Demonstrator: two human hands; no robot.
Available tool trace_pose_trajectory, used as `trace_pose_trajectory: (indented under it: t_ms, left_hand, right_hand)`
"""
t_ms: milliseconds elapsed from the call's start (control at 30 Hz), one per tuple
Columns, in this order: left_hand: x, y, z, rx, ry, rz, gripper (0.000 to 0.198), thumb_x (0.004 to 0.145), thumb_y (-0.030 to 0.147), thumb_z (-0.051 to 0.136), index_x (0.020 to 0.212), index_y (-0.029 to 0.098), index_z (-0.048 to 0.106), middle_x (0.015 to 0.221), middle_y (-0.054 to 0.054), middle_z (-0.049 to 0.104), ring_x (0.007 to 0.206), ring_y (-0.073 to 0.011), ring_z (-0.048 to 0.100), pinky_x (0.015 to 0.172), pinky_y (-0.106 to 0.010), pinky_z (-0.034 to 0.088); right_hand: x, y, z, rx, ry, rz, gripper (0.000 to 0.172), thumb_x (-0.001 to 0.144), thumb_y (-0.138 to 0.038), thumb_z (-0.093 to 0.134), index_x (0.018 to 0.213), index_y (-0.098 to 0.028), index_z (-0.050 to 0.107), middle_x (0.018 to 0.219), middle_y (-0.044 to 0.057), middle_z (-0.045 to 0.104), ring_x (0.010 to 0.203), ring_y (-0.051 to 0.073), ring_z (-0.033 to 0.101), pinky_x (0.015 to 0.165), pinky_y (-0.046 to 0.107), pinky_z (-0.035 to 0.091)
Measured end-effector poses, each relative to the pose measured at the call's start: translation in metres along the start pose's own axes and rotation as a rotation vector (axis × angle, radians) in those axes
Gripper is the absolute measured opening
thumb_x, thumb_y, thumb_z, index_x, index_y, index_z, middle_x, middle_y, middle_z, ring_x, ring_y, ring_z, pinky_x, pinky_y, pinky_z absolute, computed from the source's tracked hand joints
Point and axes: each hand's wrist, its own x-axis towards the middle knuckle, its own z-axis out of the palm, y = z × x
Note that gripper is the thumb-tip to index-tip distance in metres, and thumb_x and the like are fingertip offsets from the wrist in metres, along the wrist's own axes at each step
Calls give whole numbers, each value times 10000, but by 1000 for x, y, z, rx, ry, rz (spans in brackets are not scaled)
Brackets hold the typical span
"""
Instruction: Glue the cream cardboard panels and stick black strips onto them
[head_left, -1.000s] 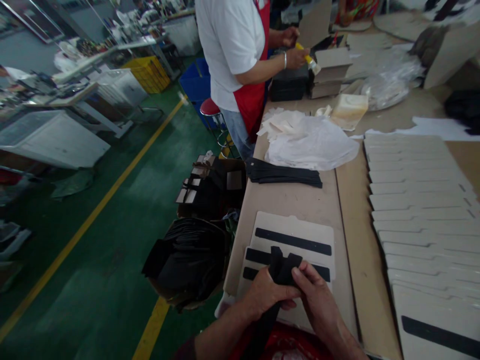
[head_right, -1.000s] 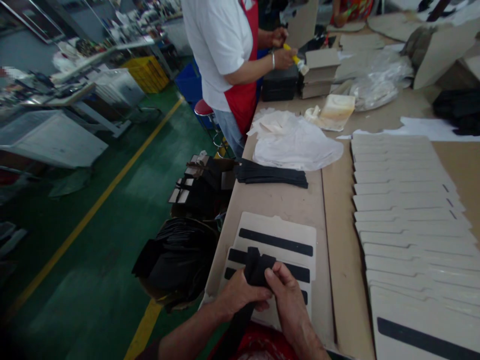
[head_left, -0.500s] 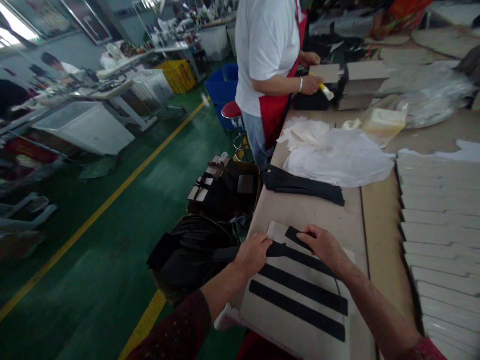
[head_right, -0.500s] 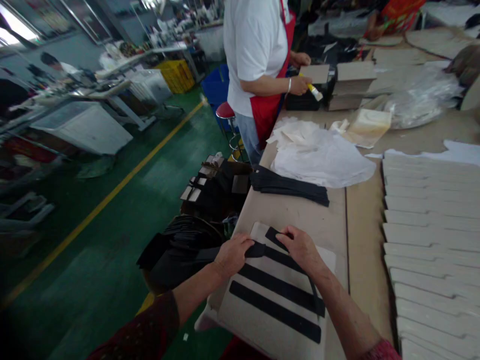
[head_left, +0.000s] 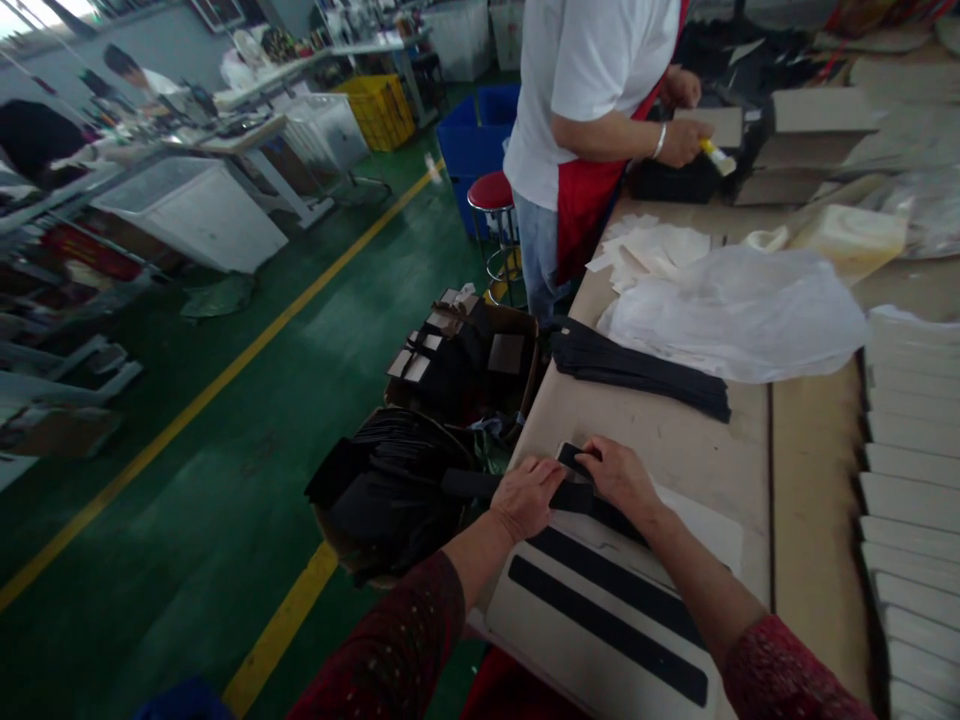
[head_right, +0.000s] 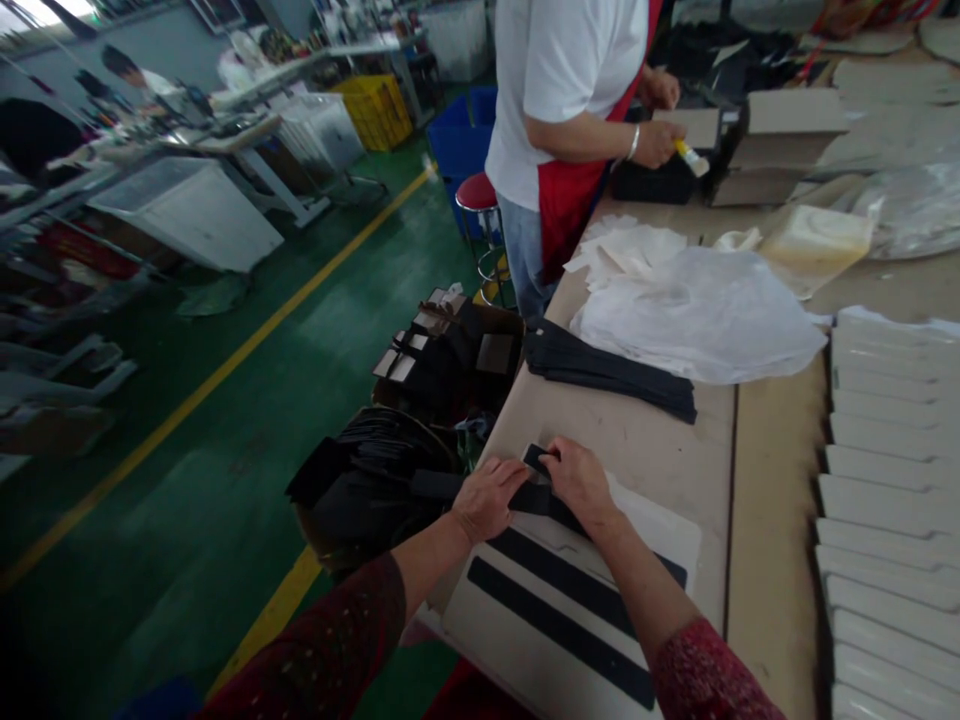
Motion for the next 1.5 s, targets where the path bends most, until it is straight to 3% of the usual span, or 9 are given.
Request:
trace_pose_trajectory:
  t_ms: [333, 533, 633, 733, 867, 1000, 1067, 1233, 1500]
  left_hand:
    - [-1, -4, 5, 21, 0, 36, 577, 753, 214, 640, 1319, 184, 534, 1546, -31, 417, 1131, -263, 530, 1032, -395, 440]
    - [2, -5, 5, 23, -6, 46, 534, 756, 204, 624, 1285, 179, 556, 1533, -37, 444, 1110, -244, 574, 1003, -380, 461]
    - [3, -6, 5, 19, -5, 43, 550, 753, 196, 630, 1296, 180, 546, 1527, -44, 453, 1138, -252, 579, 1017, -392, 459]
    - [4, -7, 3, 5, -1, 47, 540, 761, 189, 632, 1294, 181, 545, 1523, -57, 458, 1166, -261, 575, 1035, -408, 452]
    - [5, -8, 3, -12, 6, 47, 533, 755, 177, 645, 1280, 183, 554, 1524, -64, 456, 1155, -275, 584, 1029, -429, 462]
    - [6, -10, 3, -9, 6, 50, 509, 764, 156, 630, 1266, 201, 561, 1524, -62, 455, 1211, -265, 566, 1063, -423, 443]
    - [6, -10, 2, -2, 5, 56, 509, 780, 159, 615, 1283, 204, 550, 1525, -66, 453, 1257, -254, 542, 1082, -409, 432]
    - [6, -11, 2, 25, 5, 48, 499, 831, 185, 584, 1325, 224, 533, 1516, -60, 463, 1266, -258, 541, 1079, -415, 447]
    - [5, -14, 6, 54, 11, 45, 490, 841, 185, 581, 1328, 220, 538, 1500, -54, 486, 1272, -244, 545, 1071, -379, 459]
  right_hand:
    - [-3, -5, 3, -205, 28, 22, 65, 903, -256, 590, 901, -200, 623, 869, 53, 706, 779, 193, 631, 655, 287, 342]
    - [-5, -14, -3, -257, 30, 25, 108, 921, -273, 561, 965, -194, 620, 951, 83, 715, 831, 222, 664, 665, 303, 369]
    - [-23, 3, -24, -262, 9, 37, 204, 882, -318, 611, 1057, -214, 617, 986, 74, 724, 866, 238, 676, 686, 312, 400]
    - [-62, 41, -49, -208, 6, 96, 262, 836, -329, 623, 1082, -241, 625, 963, 53, 737, 880, 248, 683, 724, 328, 437]
    - [-120, 96, -59, 87, 142, 281, 235, 814, -394, 565, 957, -235, 662, 901, 40, 737, 841, 227, 679, 755, 334, 477]
    - [-148, 123, -35, 471, 345, 533, 417, 727, -520, 632, 996, -204, 674, 760, 24, 704, 670, 211, 642, 656, 337, 501]
    - [-149, 126, -21, 611, 456, 578, 489, 715, -545, 646, 1037, -176, 652, 724, 19, 681, 606, 196, 616, 602, 328, 500]
    - [-138, 127, -13, 535, 684, 601, 477, 719, -549, 667, 1001, -167, 626, 739, 25, 641, 651, 192, 599, 601, 307, 474]
    - [-121, 128, -19, 366, 715, 605, 416, 743, -534, 646, 958, -178, 630, 759, 40, 646, 702, 210, 599, 670, 322, 446]
